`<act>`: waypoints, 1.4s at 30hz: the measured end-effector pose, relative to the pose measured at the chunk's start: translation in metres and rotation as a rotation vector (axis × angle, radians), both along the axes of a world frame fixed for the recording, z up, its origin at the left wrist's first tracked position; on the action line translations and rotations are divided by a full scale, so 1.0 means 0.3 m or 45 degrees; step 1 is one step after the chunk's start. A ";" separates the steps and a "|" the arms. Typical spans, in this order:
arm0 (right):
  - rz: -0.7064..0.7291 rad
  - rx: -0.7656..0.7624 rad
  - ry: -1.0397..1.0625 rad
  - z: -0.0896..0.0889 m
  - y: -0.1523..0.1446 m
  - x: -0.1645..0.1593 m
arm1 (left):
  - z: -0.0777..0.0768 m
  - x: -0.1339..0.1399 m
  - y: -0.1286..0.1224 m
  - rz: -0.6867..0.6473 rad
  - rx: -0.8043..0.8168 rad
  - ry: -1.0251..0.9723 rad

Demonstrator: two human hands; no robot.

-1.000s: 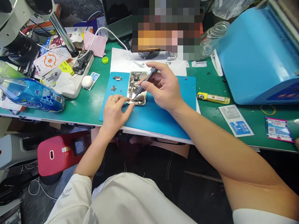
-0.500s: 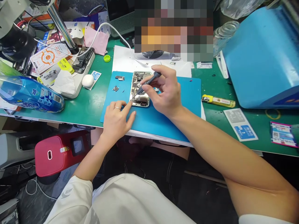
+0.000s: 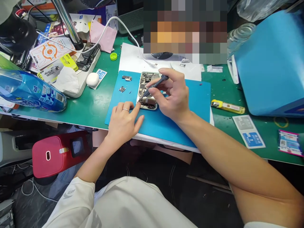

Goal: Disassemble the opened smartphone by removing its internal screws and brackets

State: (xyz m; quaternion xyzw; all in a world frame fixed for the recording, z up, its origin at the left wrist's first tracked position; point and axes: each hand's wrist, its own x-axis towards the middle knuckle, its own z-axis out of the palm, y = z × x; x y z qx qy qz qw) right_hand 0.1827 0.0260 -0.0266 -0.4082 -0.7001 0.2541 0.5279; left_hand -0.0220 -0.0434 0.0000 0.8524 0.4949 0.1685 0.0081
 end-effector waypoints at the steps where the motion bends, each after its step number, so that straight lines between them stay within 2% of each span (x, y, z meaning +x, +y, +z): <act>1: -0.010 0.011 0.002 0.001 0.000 -0.001 | -0.001 0.000 -0.001 -0.001 0.009 0.001; 12: -0.038 -0.008 -0.005 0.005 0.004 0.008 | 0.007 0.012 0.011 0.028 -0.033 0.065; 33: 0.001 -0.073 -0.013 0.008 0.001 0.008 | -0.001 0.008 0.003 0.006 -0.009 -0.028; 42: -0.014 -0.043 -0.032 0.006 0.005 0.003 | 0.000 0.008 0.000 0.006 -0.007 -0.022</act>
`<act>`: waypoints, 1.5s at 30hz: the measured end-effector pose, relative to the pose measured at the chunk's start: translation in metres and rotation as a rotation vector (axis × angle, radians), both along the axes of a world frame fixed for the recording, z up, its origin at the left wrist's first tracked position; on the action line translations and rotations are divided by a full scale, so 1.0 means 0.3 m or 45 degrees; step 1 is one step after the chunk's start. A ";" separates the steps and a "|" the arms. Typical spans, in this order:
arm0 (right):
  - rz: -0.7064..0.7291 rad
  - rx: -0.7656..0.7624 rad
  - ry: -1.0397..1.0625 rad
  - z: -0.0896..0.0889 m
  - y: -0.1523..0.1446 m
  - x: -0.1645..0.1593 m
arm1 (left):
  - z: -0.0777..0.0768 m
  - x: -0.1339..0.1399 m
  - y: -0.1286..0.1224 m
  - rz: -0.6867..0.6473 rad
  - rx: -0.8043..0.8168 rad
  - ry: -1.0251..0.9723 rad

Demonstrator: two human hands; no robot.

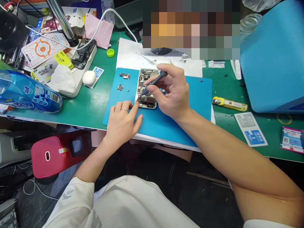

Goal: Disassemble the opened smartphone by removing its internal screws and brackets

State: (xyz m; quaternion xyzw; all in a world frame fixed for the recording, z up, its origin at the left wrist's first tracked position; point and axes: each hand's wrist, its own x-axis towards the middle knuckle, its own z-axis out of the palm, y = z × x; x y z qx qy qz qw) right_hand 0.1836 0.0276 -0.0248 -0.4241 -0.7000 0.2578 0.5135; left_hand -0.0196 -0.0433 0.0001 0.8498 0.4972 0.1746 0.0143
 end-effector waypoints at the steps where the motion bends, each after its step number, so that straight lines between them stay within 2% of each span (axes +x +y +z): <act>1: -0.002 0.000 -0.002 0.000 0.001 0.000 | 0.000 0.000 0.000 0.000 -0.009 -0.004; 9: 0.024 -0.012 0.010 0.010 -0.003 0.000 | -0.001 -0.001 0.000 -0.006 0.030 0.016; 15: 0.008 0.092 0.169 -0.006 0.021 -0.003 | 0.008 -0.002 0.000 0.034 -0.023 -0.026; 21: -0.007 0.098 0.411 -0.018 0.066 -0.001 | 0.027 -0.009 0.034 0.095 -0.155 -0.310; 26: 0.040 -0.008 0.562 -0.015 0.077 0.008 | 0.023 0.010 0.087 0.124 -0.086 -0.442; 30: 0.074 -0.121 0.534 -0.015 0.071 0.014 | 0.008 0.018 0.104 0.121 -0.020 -0.478; 37: 0.083 -0.086 0.482 -0.027 0.069 0.002 | -0.001 0.004 0.091 0.055 0.012 -0.470; 45: 0.105 -0.125 0.411 -0.012 0.055 0.004 | -0.005 0.004 0.091 -0.014 0.121 -0.509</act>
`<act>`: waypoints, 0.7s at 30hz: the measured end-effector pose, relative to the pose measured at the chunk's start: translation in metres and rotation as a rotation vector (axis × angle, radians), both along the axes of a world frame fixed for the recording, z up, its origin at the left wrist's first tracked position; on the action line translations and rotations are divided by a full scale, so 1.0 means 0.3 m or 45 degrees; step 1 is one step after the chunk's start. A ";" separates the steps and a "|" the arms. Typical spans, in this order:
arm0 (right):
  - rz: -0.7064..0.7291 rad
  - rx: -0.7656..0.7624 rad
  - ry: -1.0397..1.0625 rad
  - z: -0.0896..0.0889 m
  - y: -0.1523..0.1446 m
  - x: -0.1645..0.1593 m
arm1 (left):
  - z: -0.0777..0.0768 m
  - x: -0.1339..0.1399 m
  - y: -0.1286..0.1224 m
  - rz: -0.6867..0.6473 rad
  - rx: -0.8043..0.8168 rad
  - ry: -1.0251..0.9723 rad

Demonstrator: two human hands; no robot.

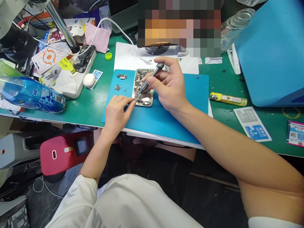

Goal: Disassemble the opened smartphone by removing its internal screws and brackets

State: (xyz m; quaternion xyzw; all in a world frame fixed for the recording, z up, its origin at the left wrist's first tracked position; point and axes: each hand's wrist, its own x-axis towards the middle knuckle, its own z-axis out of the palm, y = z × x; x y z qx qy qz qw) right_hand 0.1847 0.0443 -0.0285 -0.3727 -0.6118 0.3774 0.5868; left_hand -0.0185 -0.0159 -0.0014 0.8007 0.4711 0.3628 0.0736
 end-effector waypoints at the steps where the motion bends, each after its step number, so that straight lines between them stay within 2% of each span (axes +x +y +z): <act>1: 0.003 -0.004 0.000 0.001 -0.001 0.000 | 0.000 0.000 0.000 -0.003 -0.005 0.000; 12: 0.007 -0.064 -0.031 0.018 -0.020 0.005 | -0.009 0.000 -0.010 0.025 0.005 0.013; 21: 0.018 -0.011 -0.003 -0.010 0.002 -0.001 | -0.003 0.001 -0.018 0.050 -0.025 0.033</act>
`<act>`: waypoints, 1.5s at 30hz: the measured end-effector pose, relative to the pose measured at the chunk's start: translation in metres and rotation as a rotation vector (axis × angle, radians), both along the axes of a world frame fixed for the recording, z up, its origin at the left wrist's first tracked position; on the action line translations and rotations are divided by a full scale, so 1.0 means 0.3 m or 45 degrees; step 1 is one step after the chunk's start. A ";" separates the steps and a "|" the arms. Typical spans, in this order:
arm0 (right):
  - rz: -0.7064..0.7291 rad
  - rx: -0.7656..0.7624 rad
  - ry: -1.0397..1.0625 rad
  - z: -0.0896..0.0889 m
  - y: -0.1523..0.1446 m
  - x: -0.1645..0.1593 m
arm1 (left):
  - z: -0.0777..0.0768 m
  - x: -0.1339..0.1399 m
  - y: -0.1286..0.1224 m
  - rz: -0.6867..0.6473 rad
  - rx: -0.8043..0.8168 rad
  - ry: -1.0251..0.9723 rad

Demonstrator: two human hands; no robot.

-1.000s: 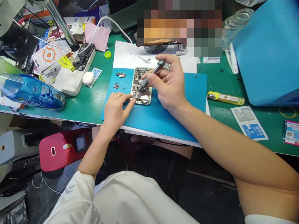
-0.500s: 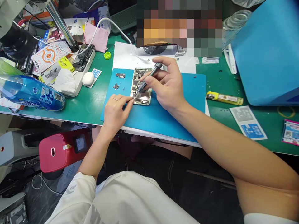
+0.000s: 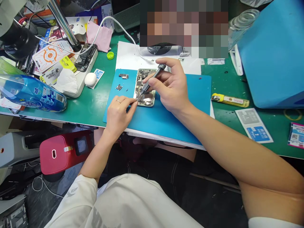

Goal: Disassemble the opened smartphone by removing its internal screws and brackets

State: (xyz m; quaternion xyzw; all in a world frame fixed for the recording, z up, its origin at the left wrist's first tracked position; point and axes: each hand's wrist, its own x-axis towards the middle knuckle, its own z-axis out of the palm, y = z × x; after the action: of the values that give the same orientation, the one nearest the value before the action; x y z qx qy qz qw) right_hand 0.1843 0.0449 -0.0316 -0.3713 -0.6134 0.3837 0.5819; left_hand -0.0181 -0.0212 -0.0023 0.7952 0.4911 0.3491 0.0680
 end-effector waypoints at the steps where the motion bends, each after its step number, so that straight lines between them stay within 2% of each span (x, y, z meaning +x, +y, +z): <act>1: 0.005 -0.001 -0.003 0.000 0.001 0.001 | 0.001 0.000 -0.001 0.003 -0.006 0.006; 10: -0.018 -0.026 0.027 0.017 -0.002 -0.004 | 0.004 0.003 -0.005 -0.005 -0.027 0.019; 16: -0.011 -0.010 0.042 0.011 -0.003 -0.005 | 0.002 0.003 -0.005 -0.010 0.042 -0.003; 25: -0.008 -0.002 0.020 0.007 -0.003 -0.002 | -0.001 0.004 -0.005 0.000 0.018 -0.008; 38: 0.009 -0.149 0.044 0.039 -0.016 -0.007 | -0.002 0.007 -0.011 0.008 0.025 -0.020; 43: 0.013 -0.061 0.085 0.035 -0.010 -0.007 | -0.003 0.006 -0.011 0.016 -0.001 0.008; 45: 0.022 -0.084 0.062 0.034 -0.011 -0.005 | -0.003 0.007 -0.011 0.006 -0.017 0.003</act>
State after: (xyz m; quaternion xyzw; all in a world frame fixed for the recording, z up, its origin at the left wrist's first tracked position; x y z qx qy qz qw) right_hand 0.1828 0.0415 -0.0214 -0.3754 -0.5892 0.4176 0.5810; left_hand -0.0161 -0.0244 -0.0032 0.7939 0.4954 0.3452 0.0718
